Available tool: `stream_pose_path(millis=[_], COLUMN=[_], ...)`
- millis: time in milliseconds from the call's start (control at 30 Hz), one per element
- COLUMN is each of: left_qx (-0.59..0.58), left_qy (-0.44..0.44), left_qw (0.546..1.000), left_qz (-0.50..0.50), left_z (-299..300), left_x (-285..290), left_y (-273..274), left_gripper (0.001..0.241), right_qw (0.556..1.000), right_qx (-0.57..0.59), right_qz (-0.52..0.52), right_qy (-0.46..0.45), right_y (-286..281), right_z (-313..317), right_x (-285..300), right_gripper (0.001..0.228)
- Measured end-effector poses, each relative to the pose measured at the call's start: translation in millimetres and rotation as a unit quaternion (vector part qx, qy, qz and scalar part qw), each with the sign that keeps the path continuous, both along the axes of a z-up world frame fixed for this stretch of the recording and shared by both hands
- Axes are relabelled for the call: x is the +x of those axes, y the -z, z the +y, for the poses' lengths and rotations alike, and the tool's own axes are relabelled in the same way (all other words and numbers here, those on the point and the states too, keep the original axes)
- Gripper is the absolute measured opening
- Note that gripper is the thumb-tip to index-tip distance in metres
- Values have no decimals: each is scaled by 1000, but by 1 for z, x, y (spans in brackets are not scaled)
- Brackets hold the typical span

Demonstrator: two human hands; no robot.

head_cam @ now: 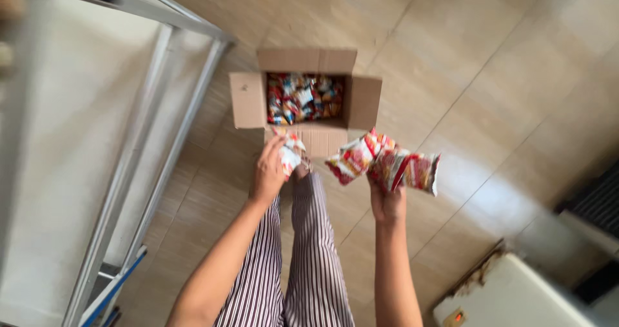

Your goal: The person removes snack packets from a cardboard box and arranges them in neat rows on a low shelf. They handle multiple snack types, placing them in organized columns next to existing green and red packets.

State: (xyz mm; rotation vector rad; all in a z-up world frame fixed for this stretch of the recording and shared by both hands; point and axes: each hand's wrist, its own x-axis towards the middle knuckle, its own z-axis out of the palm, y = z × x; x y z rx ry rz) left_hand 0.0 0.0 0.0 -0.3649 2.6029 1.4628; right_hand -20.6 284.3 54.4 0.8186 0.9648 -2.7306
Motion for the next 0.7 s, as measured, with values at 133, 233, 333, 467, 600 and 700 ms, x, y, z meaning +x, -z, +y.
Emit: stream_pose_path(millis=[133,233,333,467,600,700], left_qx=[-3,9,11,11,-14,-4], left_qy=[9,-3,-48,-148,-275,-352], left_qw=[999,999,997,980,946,912], left_qz=[31,42,64,132,168,212], left_z=[1,-4,-22,-61,-113,-164], left_x=[12,27,47,76,98,106], left_y=[-108,-179,-244,-302,-339,-361], left_gripper=[39,42,39,35,35,35], right_qw=[997,998,995,980,950,937], right_qx=[59,23,-29,-8,-43,-1], right_qz=[-5,-2,5,-9,33,44], right_qy=[-43,-62,-95,-200,-307,-347], right_y=[-52,-100,-155,-208,-242,-263], right_z=[-15,-36,-68,-123,-188,-247], right_x=[4,8,4,-6,-17,-32], right_gripper=[67,64,61,59,42,38])
